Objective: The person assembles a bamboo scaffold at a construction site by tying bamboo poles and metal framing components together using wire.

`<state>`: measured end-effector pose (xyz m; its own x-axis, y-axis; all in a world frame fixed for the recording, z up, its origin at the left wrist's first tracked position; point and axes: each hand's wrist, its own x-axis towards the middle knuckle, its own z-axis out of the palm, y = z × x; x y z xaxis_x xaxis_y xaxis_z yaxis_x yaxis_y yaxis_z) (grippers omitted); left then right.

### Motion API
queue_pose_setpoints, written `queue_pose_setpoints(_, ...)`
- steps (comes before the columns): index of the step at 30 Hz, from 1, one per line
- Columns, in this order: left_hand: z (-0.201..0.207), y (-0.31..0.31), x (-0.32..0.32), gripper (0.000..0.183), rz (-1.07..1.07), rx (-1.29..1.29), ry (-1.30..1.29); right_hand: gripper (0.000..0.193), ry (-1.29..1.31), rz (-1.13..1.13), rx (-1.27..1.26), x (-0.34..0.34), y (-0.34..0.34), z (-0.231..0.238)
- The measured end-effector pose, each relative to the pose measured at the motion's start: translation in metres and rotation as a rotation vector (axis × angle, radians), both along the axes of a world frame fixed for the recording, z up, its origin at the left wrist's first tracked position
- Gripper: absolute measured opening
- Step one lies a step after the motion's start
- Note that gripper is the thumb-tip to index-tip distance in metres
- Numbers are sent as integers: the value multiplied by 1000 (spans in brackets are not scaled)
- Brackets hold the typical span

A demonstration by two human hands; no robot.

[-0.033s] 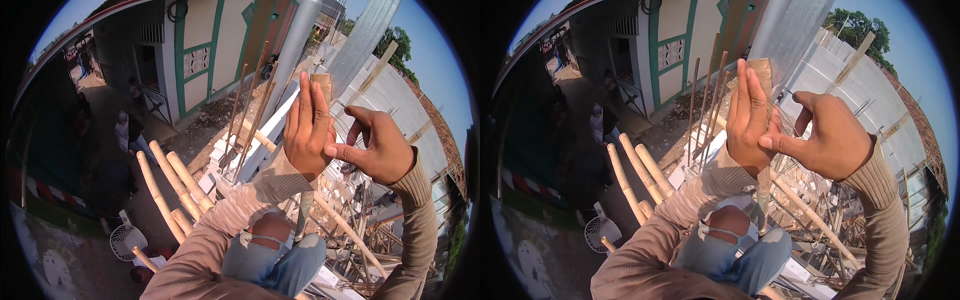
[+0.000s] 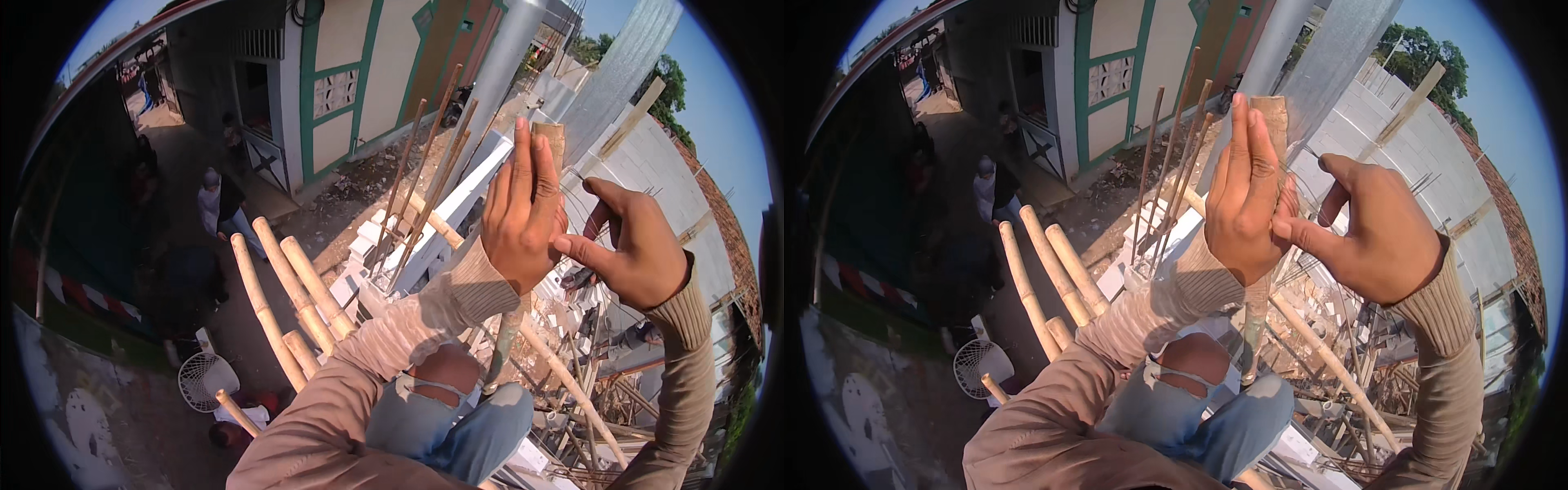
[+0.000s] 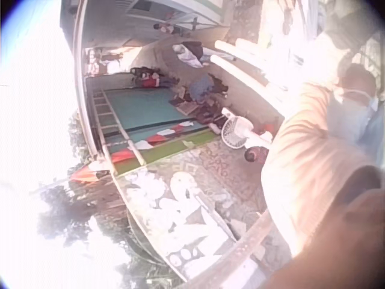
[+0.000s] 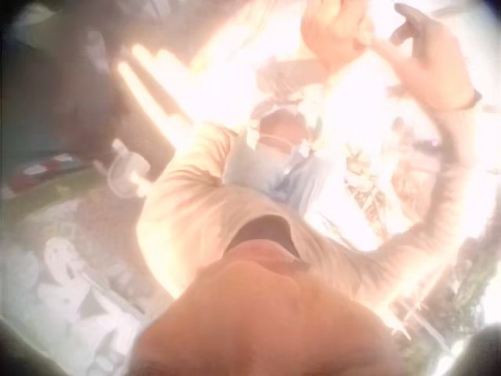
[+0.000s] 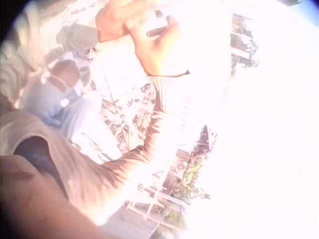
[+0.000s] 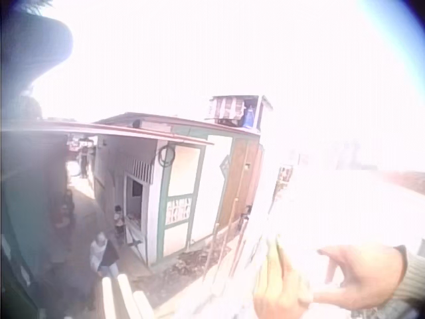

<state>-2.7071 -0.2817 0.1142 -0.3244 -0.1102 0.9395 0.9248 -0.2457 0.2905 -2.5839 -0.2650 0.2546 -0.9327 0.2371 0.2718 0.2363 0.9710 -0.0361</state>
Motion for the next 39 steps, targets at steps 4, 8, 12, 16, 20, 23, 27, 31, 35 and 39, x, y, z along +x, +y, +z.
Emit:
queue_pose_setpoints(4, -5, -9, -7, 75, 18, -5, -8, 39, -28, -113, -89, -7, -1, -8)
queue_pose_setpoints(8, -5, -14, -13, 76, -22, 14, 18, 27, 68, -63, -124, -4, 6, -19)
queue_pose_setpoints(12, 3, -23, -24, 81, -586, -97, -261, 29, 39, -113, -126, -2, 19, -15)
queue_pose_setpoints(16, 4, -13, -72, 74, -1204, -346, -276, 35, 31, -58, -88, -15, 24, -12)
queue_pose_setpoints(20, 11, -6, -75, 66, -1305, -415, -267, 40, 39, -18, -174, -3, 36, -14)
queue_pose_setpoints(23, 4, 10, -87, 63, -1539, -391, -246, 40, 105, 2, -186, 1, 38, -19)
queue_pose_setpoints(27, -3, 14, -94, 48, -1615, -337, -279, 35, 184, 57, -314, -3, 37, -23)
queue_pose_setpoints(31, 5, 2, -80, 45, -1470, -345, -272, 30, 224, 108, -408, -3, 44, -26)
queue_pose_setpoints(35, 5, 4, -75, 41, -1364, -346, -292, 28, 226, 94, -398, -2, 50, -25)
queue_pose_setpoints(39, 6, 5, -74, 39, -1362, -332, -328, 23, 348, 178, 602, 6, 47, -24)
